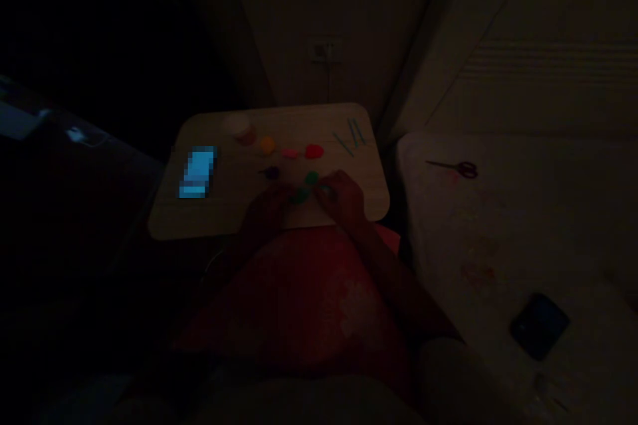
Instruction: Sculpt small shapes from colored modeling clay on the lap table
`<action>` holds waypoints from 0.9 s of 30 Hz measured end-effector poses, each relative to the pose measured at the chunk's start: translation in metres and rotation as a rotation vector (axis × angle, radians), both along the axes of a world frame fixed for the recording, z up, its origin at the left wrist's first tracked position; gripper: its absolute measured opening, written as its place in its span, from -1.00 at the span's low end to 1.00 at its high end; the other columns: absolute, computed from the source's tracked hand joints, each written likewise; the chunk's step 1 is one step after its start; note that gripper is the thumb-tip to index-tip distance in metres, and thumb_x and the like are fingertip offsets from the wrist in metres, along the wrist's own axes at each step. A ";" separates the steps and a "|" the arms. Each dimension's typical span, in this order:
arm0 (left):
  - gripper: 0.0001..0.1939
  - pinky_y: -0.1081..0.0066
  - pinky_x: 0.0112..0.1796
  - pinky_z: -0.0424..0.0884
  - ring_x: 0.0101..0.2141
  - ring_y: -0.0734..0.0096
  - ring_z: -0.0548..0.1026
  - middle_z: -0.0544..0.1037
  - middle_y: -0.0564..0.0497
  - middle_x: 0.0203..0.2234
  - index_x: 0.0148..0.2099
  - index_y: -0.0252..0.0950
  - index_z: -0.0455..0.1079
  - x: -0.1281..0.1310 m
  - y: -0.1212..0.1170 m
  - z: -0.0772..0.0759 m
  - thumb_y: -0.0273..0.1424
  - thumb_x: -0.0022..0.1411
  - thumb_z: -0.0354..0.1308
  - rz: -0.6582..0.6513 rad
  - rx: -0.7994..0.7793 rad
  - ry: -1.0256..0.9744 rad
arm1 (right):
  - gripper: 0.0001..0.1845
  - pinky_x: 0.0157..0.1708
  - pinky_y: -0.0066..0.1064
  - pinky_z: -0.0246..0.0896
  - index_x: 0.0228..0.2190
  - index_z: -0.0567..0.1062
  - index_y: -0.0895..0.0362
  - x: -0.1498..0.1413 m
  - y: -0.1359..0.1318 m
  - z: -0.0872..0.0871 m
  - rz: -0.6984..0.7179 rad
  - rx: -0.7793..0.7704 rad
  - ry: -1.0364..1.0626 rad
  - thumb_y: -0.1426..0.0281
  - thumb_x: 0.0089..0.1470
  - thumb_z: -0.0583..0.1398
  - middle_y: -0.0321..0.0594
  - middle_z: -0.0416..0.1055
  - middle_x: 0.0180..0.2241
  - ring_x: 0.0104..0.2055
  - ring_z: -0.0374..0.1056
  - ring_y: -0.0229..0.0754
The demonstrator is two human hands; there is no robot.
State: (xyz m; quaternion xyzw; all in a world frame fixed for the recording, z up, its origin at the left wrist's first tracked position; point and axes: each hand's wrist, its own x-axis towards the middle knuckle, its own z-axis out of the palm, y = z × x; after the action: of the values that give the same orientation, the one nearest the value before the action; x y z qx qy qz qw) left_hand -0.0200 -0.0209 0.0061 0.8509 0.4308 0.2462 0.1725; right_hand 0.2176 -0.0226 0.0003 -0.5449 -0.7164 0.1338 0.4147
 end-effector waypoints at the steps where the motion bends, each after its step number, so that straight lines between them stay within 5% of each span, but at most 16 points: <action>1: -0.55 0.18 0.14 0.44 0.10 0.20 0.51 0.51 -0.07 0.17 0.16 -0.20 0.45 0.000 0.000 0.000 -0.59 0.32 -0.02 -0.030 -0.003 0.003 | -0.77 -0.24 -0.26 0.30 -0.21 0.65 0.08 0.000 -0.001 0.001 -0.003 0.000 -0.035 0.21 0.20 0.28 -0.13 0.44 -0.28 -0.24 0.39 -0.06; 13: -0.51 0.18 0.16 0.45 0.13 0.24 0.52 0.54 -0.05 0.17 0.17 -0.17 0.49 -0.002 0.001 -0.005 -0.63 0.30 0.01 -0.056 0.022 -0.022 | -0.73 -0.28 -0.32 0.26 -0.35 0.57 0.11 -0.003 -0.004 0.003 -0.017 -0.003 -0.124 0.18 0.26 0.23 -0.11 0.49 -0.29 -0.25 0.42 -0.08; 27: -0.51 0.14 0.09 0.49 0.09 0.19 0.56 0.53 -0.05 0.18 0.13 -0.16 0.55 -0.002 -0.001 0.001 -0.62 0.27 0.04 -0.074 0.031 0.068 | -0.80 -0.23 -0.30 0.31 -0.24 0.65 0.10 -0.002 -0.007 0.002 0.023 0.042 -0.084 0.27 0.27 0.26 -0.12 0.51 -0.27 -0.22 0.44 -0.08</action>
State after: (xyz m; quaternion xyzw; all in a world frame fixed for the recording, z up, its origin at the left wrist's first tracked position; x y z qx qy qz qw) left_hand -0.0217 -0.0216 0.0066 0.8768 0.4006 0.2174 0.1536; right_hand 0.2156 -0.0296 0.0025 -0.5329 -0.7420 0.1009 0.3940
